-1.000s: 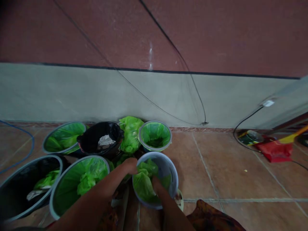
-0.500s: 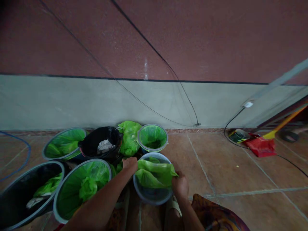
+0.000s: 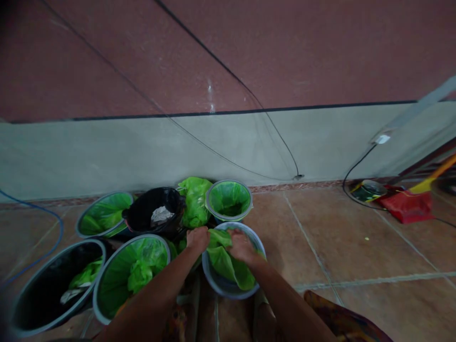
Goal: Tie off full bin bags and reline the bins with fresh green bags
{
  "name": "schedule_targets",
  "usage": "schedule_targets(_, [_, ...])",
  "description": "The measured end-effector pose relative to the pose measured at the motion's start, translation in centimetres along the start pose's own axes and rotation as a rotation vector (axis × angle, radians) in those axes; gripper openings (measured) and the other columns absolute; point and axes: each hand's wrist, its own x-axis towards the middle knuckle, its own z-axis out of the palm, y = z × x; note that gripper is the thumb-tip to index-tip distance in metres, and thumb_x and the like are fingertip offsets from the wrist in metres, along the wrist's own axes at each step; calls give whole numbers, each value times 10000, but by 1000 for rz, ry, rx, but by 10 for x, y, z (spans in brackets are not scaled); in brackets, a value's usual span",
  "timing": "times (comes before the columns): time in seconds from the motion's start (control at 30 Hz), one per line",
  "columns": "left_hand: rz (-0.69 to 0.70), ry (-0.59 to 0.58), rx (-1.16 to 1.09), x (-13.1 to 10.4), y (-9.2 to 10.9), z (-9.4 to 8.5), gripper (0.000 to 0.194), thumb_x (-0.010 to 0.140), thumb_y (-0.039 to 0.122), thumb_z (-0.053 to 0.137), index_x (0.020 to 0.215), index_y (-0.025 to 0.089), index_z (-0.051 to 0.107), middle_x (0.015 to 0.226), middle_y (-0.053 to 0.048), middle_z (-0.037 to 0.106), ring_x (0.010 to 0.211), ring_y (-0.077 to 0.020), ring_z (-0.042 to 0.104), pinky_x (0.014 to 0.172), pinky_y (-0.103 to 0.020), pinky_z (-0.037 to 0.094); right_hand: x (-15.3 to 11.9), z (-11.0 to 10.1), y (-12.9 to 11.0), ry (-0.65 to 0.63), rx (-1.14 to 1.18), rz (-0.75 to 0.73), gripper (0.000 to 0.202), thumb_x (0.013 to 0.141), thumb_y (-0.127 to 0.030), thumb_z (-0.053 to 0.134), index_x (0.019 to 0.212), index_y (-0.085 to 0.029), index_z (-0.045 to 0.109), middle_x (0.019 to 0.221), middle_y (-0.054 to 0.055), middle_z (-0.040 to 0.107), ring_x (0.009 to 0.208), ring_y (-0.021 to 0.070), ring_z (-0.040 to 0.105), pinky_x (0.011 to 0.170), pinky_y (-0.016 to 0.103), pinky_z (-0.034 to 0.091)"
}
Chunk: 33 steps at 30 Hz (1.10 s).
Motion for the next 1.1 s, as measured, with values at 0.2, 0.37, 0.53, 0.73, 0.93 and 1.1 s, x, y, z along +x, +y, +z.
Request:
schedule_targets(0.2, [-14,-94,66,0,-8,-3,327,921,161,414,1068,160,706,1111,-152,722,1124,-261,654,971,-402,437,10,23,38,1,-56,129,202,839,-181,552,887,-151,746,891,108,745,866,226,668,792,287,450])
schedule_targets(0.37, [-42,-215,107,-5,-9,-7,292,840,84,499,1046,123,703,1123,-181,708,1110,-311,647,962,-477,434,5,-8,69,91,-81,259,289,913,-298,482,944,-180,743,947,105,745,857,201,674,678,242,407])
schedule_targets(0.53, [151,7,56,-9,28,-10,580,750,159,627,1322,183,534,1366,-152,564,1244,-306,533,1032,-446,396,12,-14,56,67,23,145,257,903,-323,528,894,-186,746,851,76,740,805,179,669,664,228,398])
schedule_targets(0.73, [313,-18,-73,9,60,10,309,927,243,432,1131,184,656,1093,-99,713,1092,-243,637,998,-374,415,22,-14,60,-7,145,49,235,867,-242,537,976,-199,741,901,42,745,828,163,666,722,228,427])
schedule_targets(0.93, [91,21,-144,36,32,18,313,964,212,370,1052,201,670,1061,-68,729,1018,-189,665,885,-281,460,14,-8,101,2,40,131,230,845,-237,522,862,-176,743,864,68,734,820,186,658,696,246,430])
schedule_targets(1.1, [-38,92,-207,54,29,31,282,972,204,381,1074,181,643,1085,-88,704,1015,-174,662,865,-256,465,37,-9,101,92,280,228,312,881,-265,468,912,-136,750,901,100,745,816,181,679,697,233,465])
